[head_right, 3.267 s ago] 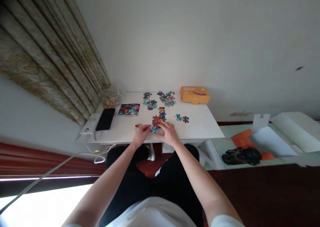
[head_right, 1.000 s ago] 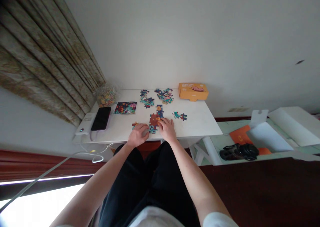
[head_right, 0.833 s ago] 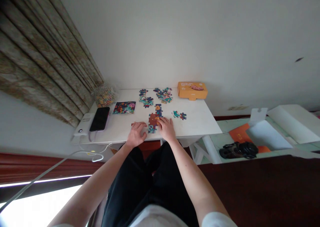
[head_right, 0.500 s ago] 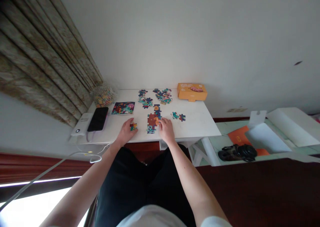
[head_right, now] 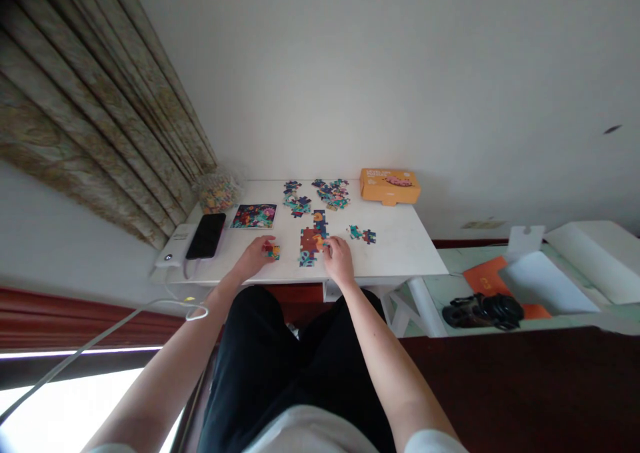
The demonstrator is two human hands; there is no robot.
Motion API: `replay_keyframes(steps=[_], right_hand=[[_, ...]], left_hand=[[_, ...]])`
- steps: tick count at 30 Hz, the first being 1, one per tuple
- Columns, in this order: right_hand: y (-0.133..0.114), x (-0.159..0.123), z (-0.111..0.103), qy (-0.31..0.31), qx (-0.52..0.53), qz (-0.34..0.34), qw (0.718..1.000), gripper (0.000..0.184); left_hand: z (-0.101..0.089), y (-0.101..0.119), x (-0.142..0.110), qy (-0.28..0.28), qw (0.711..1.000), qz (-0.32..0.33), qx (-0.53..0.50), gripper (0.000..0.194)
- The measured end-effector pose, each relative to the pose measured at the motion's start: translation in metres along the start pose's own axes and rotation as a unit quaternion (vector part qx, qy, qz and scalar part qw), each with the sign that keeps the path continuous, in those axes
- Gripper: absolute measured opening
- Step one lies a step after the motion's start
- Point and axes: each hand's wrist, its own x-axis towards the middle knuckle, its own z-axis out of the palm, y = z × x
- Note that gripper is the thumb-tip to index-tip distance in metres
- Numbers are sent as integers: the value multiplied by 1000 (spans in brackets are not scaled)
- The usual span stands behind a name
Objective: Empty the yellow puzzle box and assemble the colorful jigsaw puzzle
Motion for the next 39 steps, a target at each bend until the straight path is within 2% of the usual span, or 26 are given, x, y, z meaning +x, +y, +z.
replay_keyframes(steps=[4,6,12,15,18,20,23,26,29,33,39], right_hand=[[0,0,-4,26,68,34,997,21],[0,-1,-8,18,113,59,992,21],[-4,-3,-22,-73,263,128,954,39],[-4,-1,-24,-112,313,133,934,47],[1,1,-20,-133,339,129,922,48],[4,0,-17,-131,338,128,923,44],[8,-2,-15,-111,318,131,932,41],[8,-5,-15,-108,271,129,948,37],[5,-7,-16,-100,199,120,968,32],[3,-5,-17,-82,125,85,985,25],[3,-4,-12,-78,69,38,994,15]], left_hand=[[17,6,-5,66,992,-18,-105,40],[27,11,-9,75,983,-38,-163,34],[61,40,-10,19,962,-31,-271,29],[81,56,-4,-29,960,-17,-278,26],[96,67,0,-52,966,5,-254,27],[97,71,1,-47,975,39,-213,31],[84,69,-3,-39,985,151,-75,41],[67,61,-8,-77,964,236,95,57],[60,53,-11,-119,947,240,178,61],[63,50,-11,-111,947,234,188,55],[64,51,-14,-108,946,232,197,52]])
